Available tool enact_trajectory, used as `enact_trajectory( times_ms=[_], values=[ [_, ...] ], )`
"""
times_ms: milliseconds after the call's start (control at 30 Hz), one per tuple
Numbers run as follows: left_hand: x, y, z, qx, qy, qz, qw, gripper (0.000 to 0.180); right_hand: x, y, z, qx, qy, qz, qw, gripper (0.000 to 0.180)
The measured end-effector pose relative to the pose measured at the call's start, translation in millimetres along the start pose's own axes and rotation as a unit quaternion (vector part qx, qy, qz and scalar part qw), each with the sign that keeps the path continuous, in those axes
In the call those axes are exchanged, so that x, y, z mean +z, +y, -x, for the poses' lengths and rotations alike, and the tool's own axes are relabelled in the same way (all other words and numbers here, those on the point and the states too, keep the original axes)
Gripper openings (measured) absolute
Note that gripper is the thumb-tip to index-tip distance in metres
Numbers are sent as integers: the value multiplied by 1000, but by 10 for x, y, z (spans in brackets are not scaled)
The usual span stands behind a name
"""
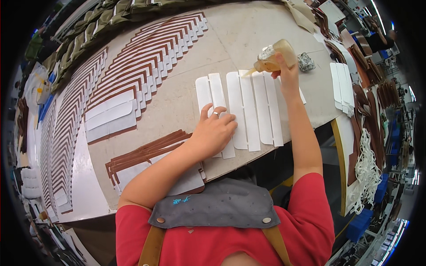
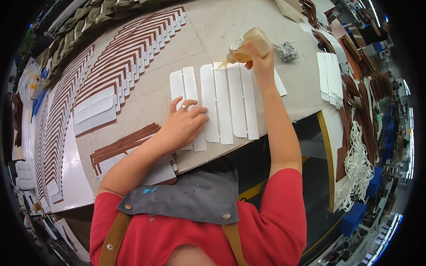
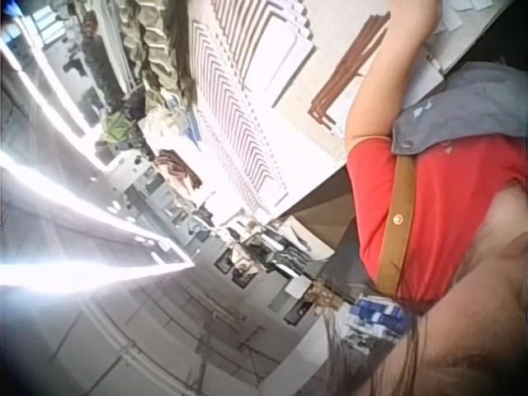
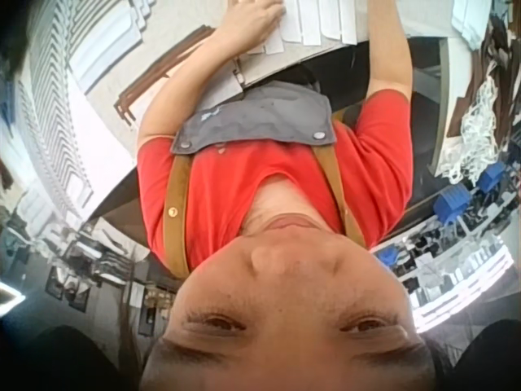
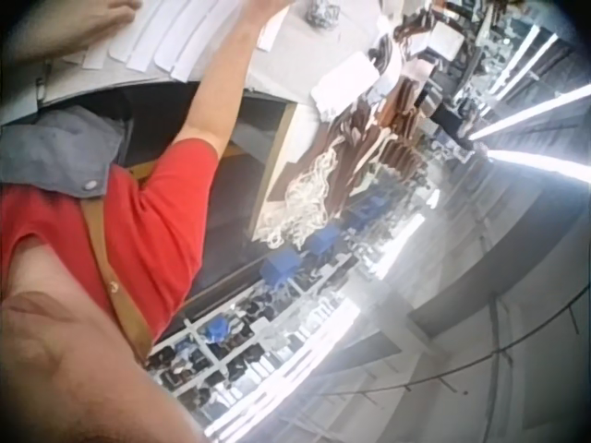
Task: The person assembles small paper components by applying glue to white strips and attaching them to brown rectangular frames. They handle the items one at a time, pressing the glued parts into place and stacking the finished units on the table.
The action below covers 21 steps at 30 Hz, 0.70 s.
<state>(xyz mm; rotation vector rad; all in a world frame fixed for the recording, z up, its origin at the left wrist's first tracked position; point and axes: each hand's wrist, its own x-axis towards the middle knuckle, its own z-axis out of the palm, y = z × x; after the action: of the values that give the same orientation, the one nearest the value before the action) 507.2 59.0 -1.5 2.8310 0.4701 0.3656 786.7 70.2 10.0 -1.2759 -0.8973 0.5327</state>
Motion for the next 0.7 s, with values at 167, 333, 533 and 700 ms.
enact_trajectory(
  times_ms=[167,333,533,700],
  values=[
    [5,4,-5,1,1,-2,1000,15,-89,-155,308,54,-43,6,998,47],
    [8,12,-6,-6,-7,5,1000,15,-208,-215,719,103,-53,9,993,50],
    [-5,27,-18,-3,-16,-9,1000,16,-325,-441,1154,71,-137,10,988,59],
    [-21,22,-9,-5,-24,-11,1000,18,-289,-704,1311,-13,-227,53,972,81]
  ],
)
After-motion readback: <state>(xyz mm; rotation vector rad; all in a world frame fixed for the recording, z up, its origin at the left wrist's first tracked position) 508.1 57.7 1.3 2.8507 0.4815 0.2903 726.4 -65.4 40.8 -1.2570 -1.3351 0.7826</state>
